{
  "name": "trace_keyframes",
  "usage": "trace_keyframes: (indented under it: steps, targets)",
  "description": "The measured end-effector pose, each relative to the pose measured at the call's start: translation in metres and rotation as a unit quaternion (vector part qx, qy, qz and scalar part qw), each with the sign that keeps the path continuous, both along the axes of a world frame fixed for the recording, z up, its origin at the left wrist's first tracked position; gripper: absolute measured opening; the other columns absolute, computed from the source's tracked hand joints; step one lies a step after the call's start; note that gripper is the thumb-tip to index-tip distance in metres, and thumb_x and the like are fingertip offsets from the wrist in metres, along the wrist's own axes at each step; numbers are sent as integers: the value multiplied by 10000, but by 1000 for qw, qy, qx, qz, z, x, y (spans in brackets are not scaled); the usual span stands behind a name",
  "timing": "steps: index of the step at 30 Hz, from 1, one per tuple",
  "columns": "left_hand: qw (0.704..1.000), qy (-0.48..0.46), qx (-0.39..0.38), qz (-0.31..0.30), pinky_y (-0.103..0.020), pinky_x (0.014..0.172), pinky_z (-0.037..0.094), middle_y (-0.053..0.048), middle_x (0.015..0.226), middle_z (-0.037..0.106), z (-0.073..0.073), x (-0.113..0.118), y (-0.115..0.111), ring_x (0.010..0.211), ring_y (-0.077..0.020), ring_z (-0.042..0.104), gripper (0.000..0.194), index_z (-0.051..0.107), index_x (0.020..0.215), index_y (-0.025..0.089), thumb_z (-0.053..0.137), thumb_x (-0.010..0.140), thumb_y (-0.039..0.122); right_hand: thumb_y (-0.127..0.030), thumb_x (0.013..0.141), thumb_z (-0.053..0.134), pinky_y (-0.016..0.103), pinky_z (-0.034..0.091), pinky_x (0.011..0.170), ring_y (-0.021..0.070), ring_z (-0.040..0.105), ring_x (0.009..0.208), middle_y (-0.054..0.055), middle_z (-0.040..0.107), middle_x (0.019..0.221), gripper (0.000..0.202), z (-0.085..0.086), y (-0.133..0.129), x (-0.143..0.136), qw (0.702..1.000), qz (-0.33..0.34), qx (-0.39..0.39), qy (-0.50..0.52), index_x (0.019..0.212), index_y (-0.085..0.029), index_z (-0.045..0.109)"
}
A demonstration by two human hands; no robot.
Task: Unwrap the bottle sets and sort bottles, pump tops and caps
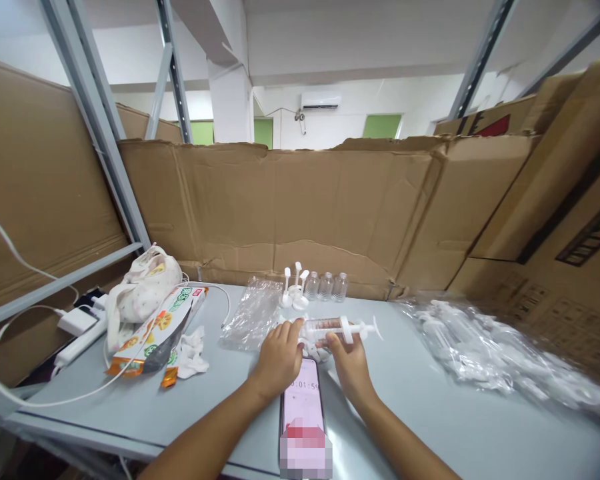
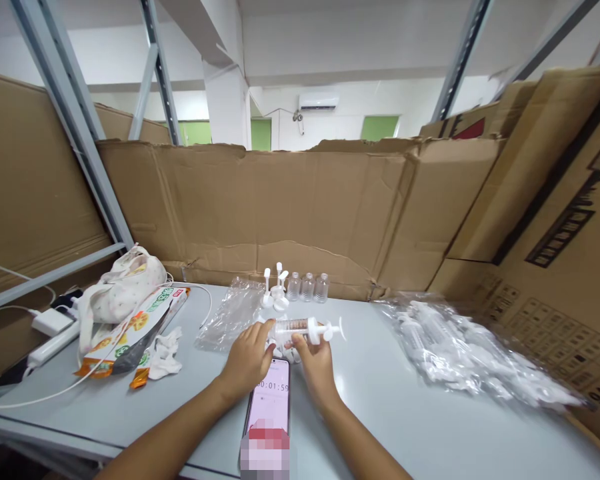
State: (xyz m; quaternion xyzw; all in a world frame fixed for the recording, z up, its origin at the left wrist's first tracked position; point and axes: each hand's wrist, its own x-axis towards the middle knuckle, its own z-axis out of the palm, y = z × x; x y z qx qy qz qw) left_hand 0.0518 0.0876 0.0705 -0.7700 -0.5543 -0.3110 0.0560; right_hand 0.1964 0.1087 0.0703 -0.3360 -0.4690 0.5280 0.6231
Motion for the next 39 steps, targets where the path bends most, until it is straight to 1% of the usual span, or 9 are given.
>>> trace_keyframes:
  steps: [6,9,12,17,21,26,32,35,39]
  targets:
    - [995,8,-15,96,-331,658,410,-97,766,618,2,0,-3,741,-248,575,110,546,843,182,470,776,225,-372,709,671,353,513,724,216,641,774,37,663,843,323,6,-28,-15,999,12,16,-25,931,-208,502]
    - [991,-54,-76,91,-297,562,374,-65,648,622,9,-4,-5,603,-215,567,168,543,728,194,531,753,360,-363,736,643,352,499,749,215,621,820,39,637,872,301,5,-34,-13,996,-1,57,-75,952,-212,498]
    - [971,-167,-169,-1,-250,516,347,-18,619,608,12,-9,-5,577,-168,542,208,537,644,178,573,710,372,-366,698,675,359,472,791,224,588,885,46,612,919,350,6,-30,-3,980,5,136,-144,973,-223,513]
    - [853,-249,-391,-240,-203,517,356,22,655,552,8,-10,0,616,-122,506,251,576,753,123,682,596,287,-438,603,733,363,458,806,244,575,896,61,611,958,454,22,-15,19,947,197,181,-178,965,-225,562]
    - [925,-272,-241,-112,-215,555,364,12,688,564,6,-1,-1,626,-123,505,120,550,807,150,546,720,232,-341,664,714,380,438,863,255,564,976,66,610,1007,383,27,-7,20,965,157,145,-154,995,-227,557]
    - [994,-103,-34,28,-282,712,396,-44,879,603,5,1,-5,831,-197,540,201,534,928,190,468,741,157,-358,724,660,410,445,871,266,582,981,84,634,1020,353,18,-20,-1,995,92,15,-43,1019,-204,541]
    - [991,-83,-72,77,-277,587,361,-38,668,593,10,-5,-6,662,-195,546,142,559,671,166,533,739,287,-321,748,646,388,429,894,244,573,998,69,621,1043,348,12,-35,-7,993,103,27,-41,1055,-224,517]
    - [960,-181,-212,-35,-242,536,348,-12,629,586,8,-6,-6,638,-179,552,216,603,700,148,584,720,363,-308,690,703,390,436,871,244,575,976,68,616,1024,371,21,-19,13,974,192,75,-89,1008,-220,534]
    - [873,-250,-339,-247,-237,585,390,-12,705,604,-2,-4,-1,671,-153,545,403,599,972,118,675,664,368,-337,600,766,398,457,811,256,589,942,70,630,1013,448,31,7,36,929,351,52,-102,975,-211,555]
